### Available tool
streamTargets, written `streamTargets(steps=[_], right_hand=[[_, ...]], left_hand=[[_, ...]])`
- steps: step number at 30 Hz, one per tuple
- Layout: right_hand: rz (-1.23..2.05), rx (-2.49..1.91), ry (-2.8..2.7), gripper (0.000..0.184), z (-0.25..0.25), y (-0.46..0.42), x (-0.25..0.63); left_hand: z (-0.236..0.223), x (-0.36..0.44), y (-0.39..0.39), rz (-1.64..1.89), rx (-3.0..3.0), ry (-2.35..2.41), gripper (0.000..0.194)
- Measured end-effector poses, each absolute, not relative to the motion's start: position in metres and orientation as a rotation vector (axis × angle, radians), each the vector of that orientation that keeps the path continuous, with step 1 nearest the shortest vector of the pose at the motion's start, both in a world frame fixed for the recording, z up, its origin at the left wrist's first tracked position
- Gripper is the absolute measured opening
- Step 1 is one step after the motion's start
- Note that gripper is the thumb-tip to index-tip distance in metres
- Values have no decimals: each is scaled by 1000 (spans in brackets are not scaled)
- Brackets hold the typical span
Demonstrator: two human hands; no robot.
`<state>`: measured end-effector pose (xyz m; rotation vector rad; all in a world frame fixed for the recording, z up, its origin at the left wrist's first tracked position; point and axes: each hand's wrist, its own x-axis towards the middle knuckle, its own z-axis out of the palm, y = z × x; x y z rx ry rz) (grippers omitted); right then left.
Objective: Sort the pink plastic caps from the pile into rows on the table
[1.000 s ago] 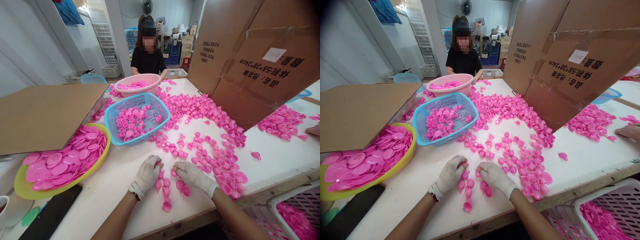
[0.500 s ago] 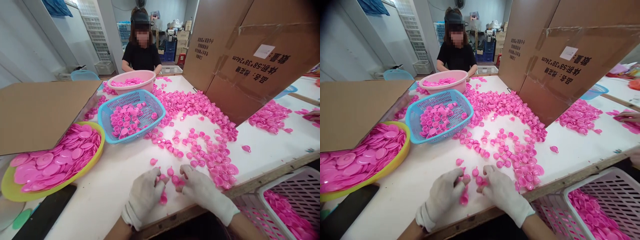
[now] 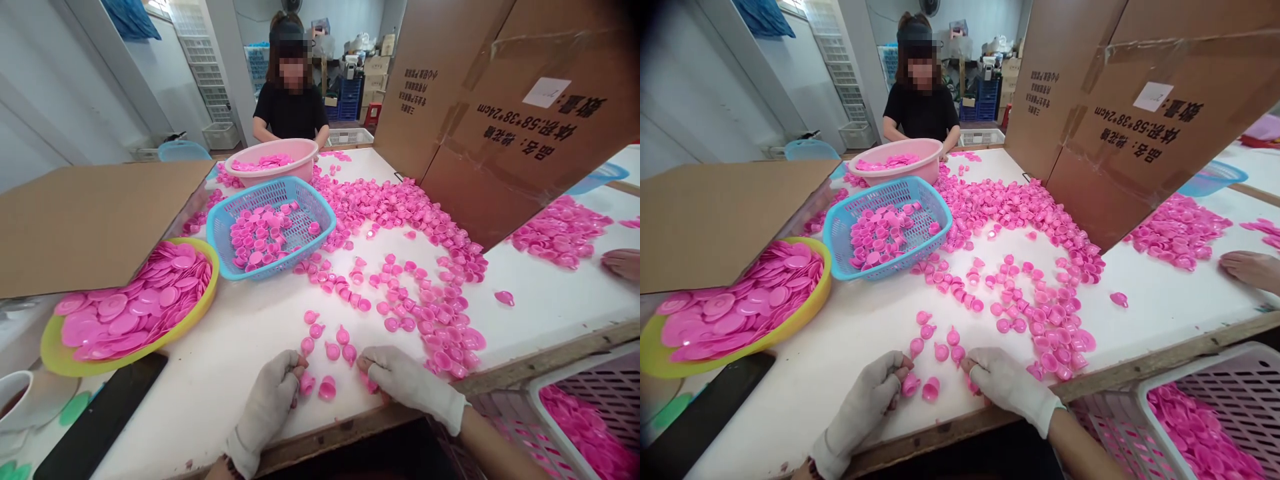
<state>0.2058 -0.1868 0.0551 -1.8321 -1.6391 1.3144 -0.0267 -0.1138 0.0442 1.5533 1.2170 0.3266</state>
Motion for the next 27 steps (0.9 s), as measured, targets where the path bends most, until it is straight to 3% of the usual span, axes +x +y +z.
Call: streamTargets(steps=[3,7,10,14,17,20,24,27], right_hand=[[999,-1947,-1878,19,53,-182,195],[878,-2054,-1961,11,48,-182,194],[818,-2075,-1921,10,43,-182,205],[493,-2052,-1786,13,41,-167,222],[338,-2014,-1770,27,41,-148,226],[360,-2050,-1790,34,37,-133,223],[422,-1993,-1749,26,32,-133,222],[807,-1850,-1579,15,34,-146,226]], left_hand=[[35,-30,-119,473,1835,1305,13],[38,-27,-130,598,2123,1327,13],[45,-16,-139,384,2328,1261,17],[48,6,-143,116,2515,1215,24],[48,15,-142,-99,2554,1237,16],[47,10,-141,-7,2576,1238,17],[47,-5,-139,416,2627,1207,19],[49,-9,-138,575,2656,1197,25]])
